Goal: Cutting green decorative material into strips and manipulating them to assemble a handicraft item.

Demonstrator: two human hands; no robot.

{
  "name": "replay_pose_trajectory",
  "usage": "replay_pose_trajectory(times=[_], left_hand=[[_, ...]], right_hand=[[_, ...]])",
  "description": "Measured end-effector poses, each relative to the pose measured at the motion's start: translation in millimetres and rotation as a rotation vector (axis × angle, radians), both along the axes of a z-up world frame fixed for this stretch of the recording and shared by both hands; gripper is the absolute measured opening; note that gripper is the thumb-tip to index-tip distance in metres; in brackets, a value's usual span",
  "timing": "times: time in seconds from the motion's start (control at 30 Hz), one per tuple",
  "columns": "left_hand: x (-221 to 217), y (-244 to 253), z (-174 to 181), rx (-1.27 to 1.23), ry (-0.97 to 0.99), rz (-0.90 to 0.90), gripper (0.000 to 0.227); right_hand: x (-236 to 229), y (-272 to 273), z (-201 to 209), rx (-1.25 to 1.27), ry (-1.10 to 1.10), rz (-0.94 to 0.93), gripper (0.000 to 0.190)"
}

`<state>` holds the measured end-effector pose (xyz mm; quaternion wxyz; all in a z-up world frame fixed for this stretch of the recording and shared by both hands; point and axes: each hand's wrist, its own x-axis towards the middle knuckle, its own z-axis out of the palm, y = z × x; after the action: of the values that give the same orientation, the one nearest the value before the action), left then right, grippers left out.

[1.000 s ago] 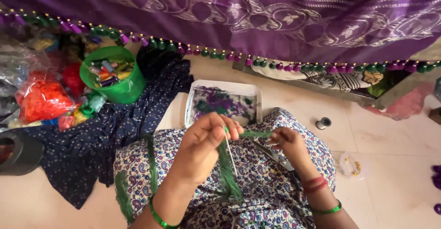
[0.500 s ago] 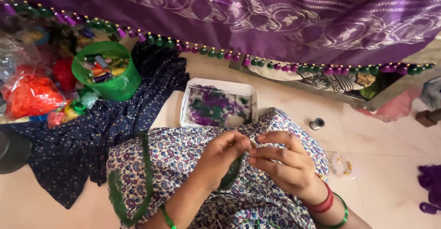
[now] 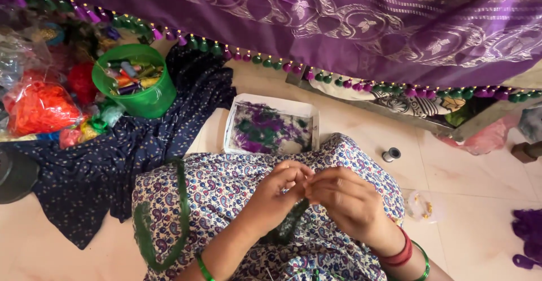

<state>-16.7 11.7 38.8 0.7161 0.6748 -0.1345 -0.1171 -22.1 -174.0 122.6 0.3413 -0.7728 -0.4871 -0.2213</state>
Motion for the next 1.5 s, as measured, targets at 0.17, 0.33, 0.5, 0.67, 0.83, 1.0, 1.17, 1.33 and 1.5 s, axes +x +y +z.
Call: replay_pose_trajectory(times=[0.17, 0.33, 0.5, 0.67, 0.83, 1.0, 1.17, 1.33, 1.5], left_hand=[[-2, 5, 0, -0.041, -0.144, -0.028, 0.016], [-4, 10, 2, -0.064, -0.136, -0.109, 0.018], [-7, 11, 40, -0.021, -0.053, -0.178, 0.030], [-11, -2, 4, 0.433, -0.348, -0.265, 0.026], [-8, 0, -28, 0.458, -0.500, -0.259, 0.025], [-10, 8, -51, 0.420, -0.583, -0.253, 0.022], [-10, 15, -58, 0.542, -0.511, -0.263, 0.020], [-8, 21, -53, 0.451, -0.459, -0.219, 0.017], [-5, 24, -49, 0.439, -0.514, -0.150, 0.015]], right_hand=[[-1, -9, -7, 0.078, 0.259, -0.045, 0.021], [2, -19, -9, 0.080, 0.398, -0.028, 0.020], [2, -19, 0, 0.163, 0.450, -0.007, 0.025], [4, -33, -14, 0.384, 0.584, 0.006, 0.012], [13, -52, 2, 0.861, 0.798, 0.030, 0.012], [20, -82, 12, 0.964, 0.567, -0.090, 0.009], [21, -105, 13, 1.051, 0.498, -0.101, 0.015], [24, -141, -3, 1.072, 0.441, -0.114, 0.020], [23, -158, -13, 1.112, 0.465, -0.154, 0.017]])
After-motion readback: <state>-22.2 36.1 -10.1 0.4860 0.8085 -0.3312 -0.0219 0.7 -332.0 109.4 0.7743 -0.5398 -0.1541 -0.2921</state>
